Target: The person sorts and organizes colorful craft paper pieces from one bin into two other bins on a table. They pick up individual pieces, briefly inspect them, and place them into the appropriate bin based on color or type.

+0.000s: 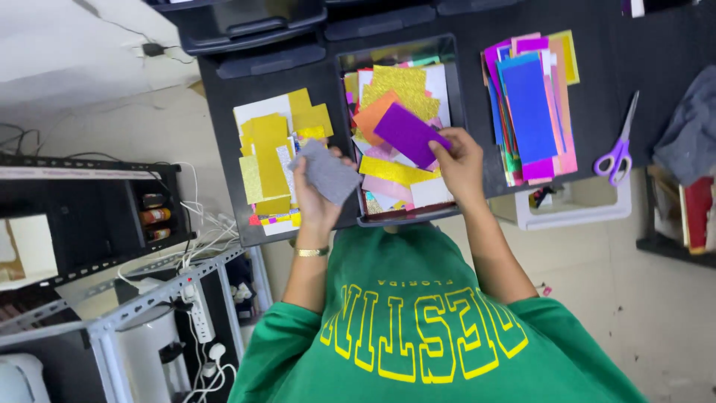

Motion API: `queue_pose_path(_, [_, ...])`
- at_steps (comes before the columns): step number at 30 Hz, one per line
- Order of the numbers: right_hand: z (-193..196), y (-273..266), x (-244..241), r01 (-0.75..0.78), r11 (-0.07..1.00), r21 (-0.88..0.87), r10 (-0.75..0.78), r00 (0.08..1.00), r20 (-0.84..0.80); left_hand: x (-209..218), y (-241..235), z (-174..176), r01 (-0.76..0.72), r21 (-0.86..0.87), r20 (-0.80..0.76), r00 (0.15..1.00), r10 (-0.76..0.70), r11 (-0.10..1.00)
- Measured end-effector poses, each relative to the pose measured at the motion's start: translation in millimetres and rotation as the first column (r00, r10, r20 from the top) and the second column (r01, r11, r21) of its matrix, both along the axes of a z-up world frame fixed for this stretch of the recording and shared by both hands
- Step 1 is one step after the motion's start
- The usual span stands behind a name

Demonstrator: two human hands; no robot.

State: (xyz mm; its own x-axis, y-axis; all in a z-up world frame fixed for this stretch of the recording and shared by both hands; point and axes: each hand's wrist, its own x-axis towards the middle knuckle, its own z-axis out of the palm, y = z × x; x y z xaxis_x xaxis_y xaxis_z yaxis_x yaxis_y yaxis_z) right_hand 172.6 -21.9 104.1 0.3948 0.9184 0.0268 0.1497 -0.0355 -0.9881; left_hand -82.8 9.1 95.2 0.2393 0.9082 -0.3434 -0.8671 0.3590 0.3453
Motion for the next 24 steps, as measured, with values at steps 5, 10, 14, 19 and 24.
queue_pose_path(5, [-1.5, -10.3, -32.7, -0.103, 0.995, 0.013, 0.098, 0.88, -0.464, 41.7, -22.2, 5.7, -0.023, 0.004, -0.138, 0.99, 0.023, 1.0])
queue_pose_path(10, [-1.1, -9.0, -34.5, 0.038, 0.998, 0.055, -0.008, 0.885, -0.466, 49.9, -32.5, 18.0, -0.185, 0.046, -0.096, 0.977, 0.189, 0.982])
queue_pose_path(14, [12.2, -15.6, -36.5, 0.021, 0.999, 0.042, -0.002, 0.909, -0.418, 48.7, -38.7, 31.7, -0.246, -0.005, -0.255, 0.938, 0.236, 0.969])
queue_pose_path(19, [31.1, -37.8, -63.9, -0.148, 0.988, -0.048, 0.126, 0.942, -0.312, 63.3, -44.7, 45.9, -0.247, -0.1, -0.449, 0.876, 0.177, 0.964])
queue_pose_path(24, [37.9, -47.0, -73.5, -0.221, 0.975, -0.002, 0.181, 0.806, -0.563, 71.1, -46.7, 59.9, -0.313, -0.024, -0.589, 0.772, 0.24, 0.949])
